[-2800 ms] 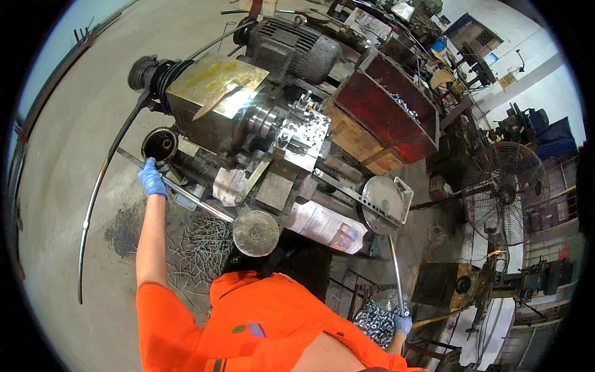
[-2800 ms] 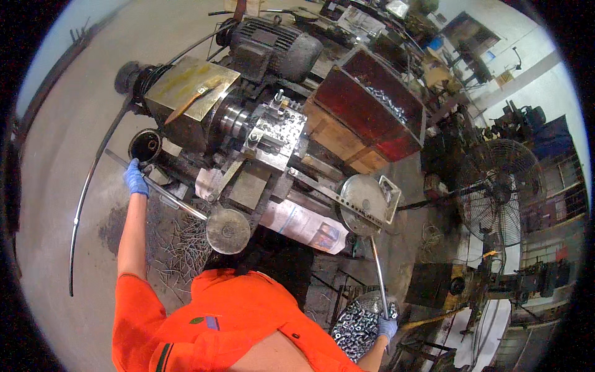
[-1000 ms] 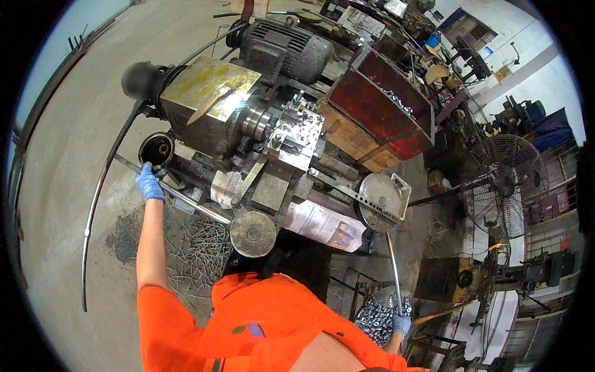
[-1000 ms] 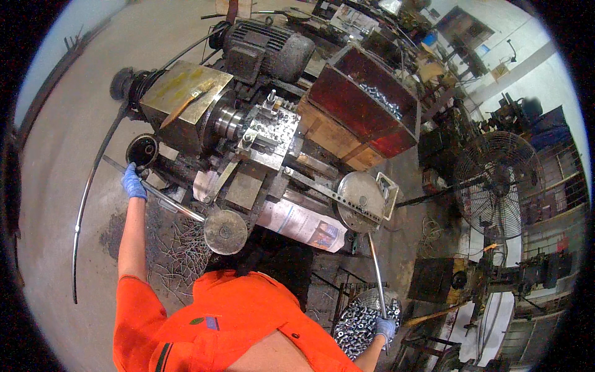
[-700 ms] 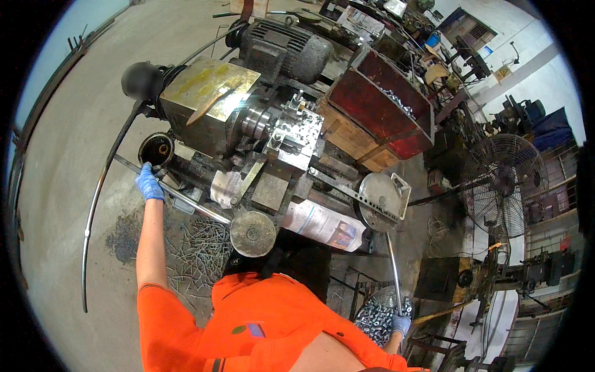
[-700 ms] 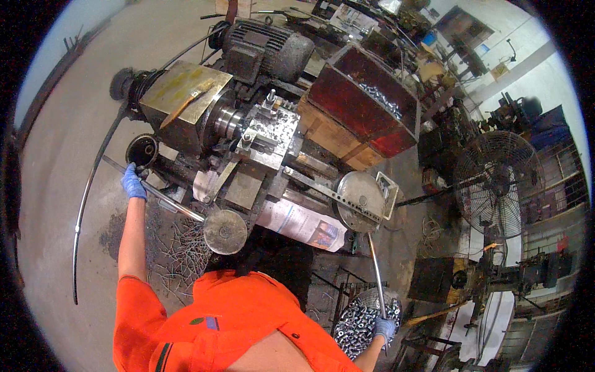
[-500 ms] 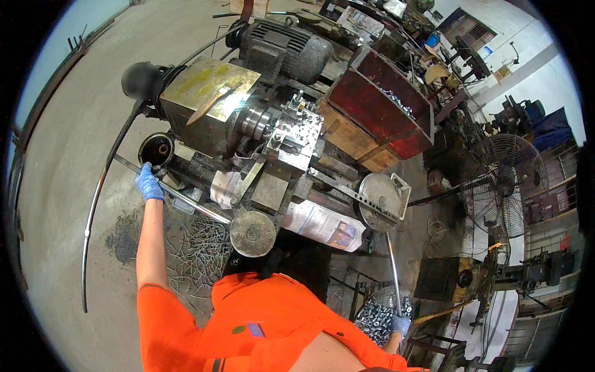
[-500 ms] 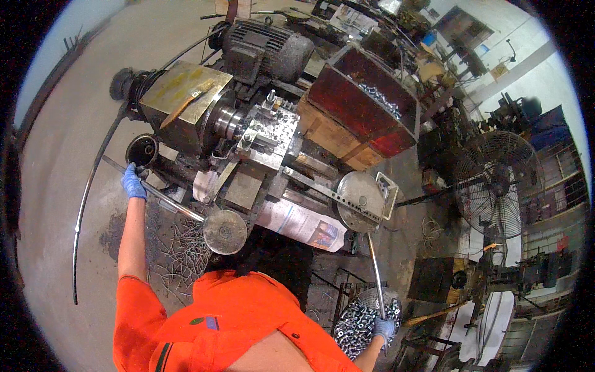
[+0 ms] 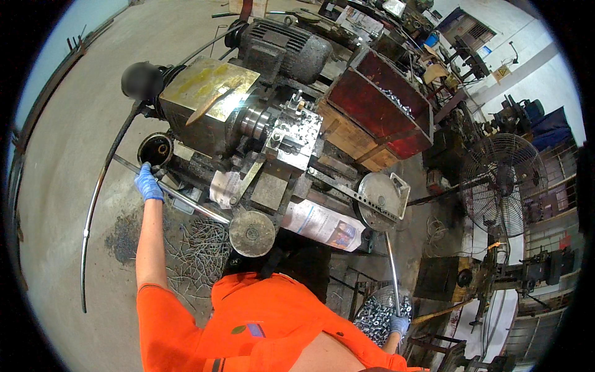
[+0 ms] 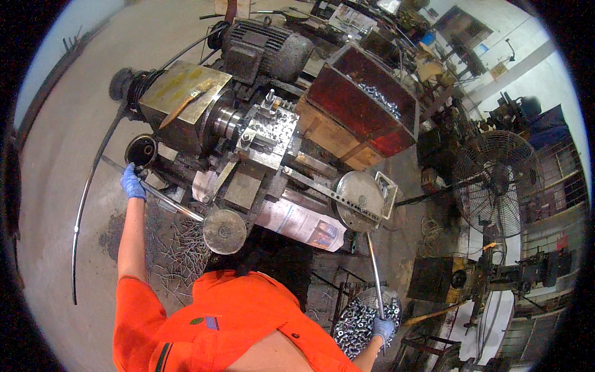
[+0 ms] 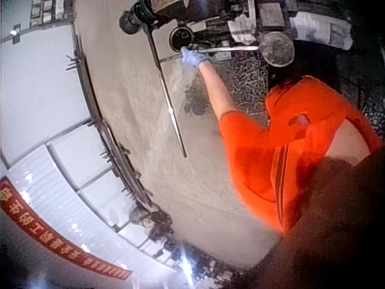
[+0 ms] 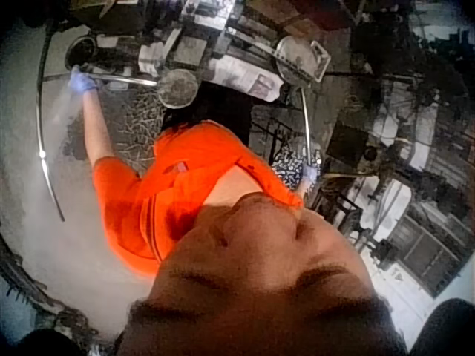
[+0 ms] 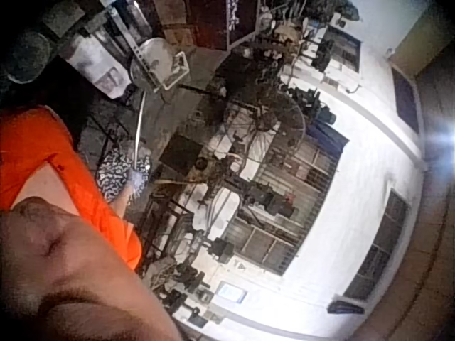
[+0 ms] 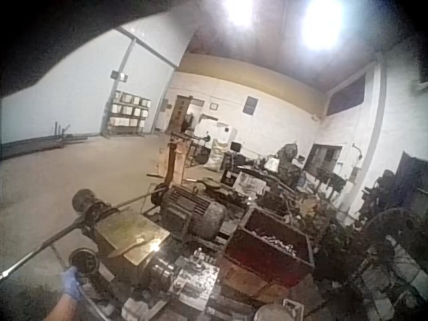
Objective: The person operates a lathe machine by placing a metal component into the chuck and tightening it by hand. They use a lever to start the machining process, then remove the finished piece and place it into a bin with other completed parts.
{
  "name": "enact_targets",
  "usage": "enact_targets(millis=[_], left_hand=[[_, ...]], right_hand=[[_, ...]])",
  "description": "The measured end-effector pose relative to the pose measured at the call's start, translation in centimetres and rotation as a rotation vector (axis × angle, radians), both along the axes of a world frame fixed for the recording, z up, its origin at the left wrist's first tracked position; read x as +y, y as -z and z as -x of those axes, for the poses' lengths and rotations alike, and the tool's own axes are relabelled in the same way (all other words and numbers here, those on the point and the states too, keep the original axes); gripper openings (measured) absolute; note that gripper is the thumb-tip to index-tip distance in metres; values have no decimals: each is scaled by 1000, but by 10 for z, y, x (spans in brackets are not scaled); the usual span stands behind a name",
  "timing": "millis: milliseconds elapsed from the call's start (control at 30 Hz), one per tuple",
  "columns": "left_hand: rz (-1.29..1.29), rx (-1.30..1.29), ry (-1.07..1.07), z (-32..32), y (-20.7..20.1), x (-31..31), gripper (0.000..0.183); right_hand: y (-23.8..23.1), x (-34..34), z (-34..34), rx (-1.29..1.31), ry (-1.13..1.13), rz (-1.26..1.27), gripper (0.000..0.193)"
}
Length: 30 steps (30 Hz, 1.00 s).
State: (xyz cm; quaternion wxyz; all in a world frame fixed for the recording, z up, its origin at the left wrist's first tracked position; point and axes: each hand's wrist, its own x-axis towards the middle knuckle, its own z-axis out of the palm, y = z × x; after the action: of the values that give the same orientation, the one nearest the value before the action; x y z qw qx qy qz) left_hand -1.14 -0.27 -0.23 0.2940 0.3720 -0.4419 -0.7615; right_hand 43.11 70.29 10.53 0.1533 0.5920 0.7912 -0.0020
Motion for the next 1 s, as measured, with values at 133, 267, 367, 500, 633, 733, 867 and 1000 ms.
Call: enact_targets(millis=[133, 267, 367, 500, 633, 733, 867, 1000], left_hand=[[-10, -9, 0, 0, -5, 3, 14], [-27, 1, 8, 0, -7, 5, 14], [-33, -3, 5, -1, -9, 5, 15], [-39, 12, 2, -1, -7, 4, 15], [-6, -8, 22, -1, -2, 0, 17], [-20, 4, 29, 2, 1, 1, 17], [3, -14, 15, 1, 5, -5, 16], [-1, -15, 17, 2, 3, -4, 16]], right_hand=[[11, 6, -6, 6, -25, -48, 55], [36, 28, -25, 27, 65, -141, 59], [31, 23, -22, 60, 61, -99, 59], [27, 21, -24, 50, 108, -58, 55], [22, 15, -20, 61, 131, -54, 52], [51, 36, -48, 157, 74, -123, 44], [10, 0, -9, 71, 58, -12, 63], [-46, -51, 28, 47, 28, 84, 73]])
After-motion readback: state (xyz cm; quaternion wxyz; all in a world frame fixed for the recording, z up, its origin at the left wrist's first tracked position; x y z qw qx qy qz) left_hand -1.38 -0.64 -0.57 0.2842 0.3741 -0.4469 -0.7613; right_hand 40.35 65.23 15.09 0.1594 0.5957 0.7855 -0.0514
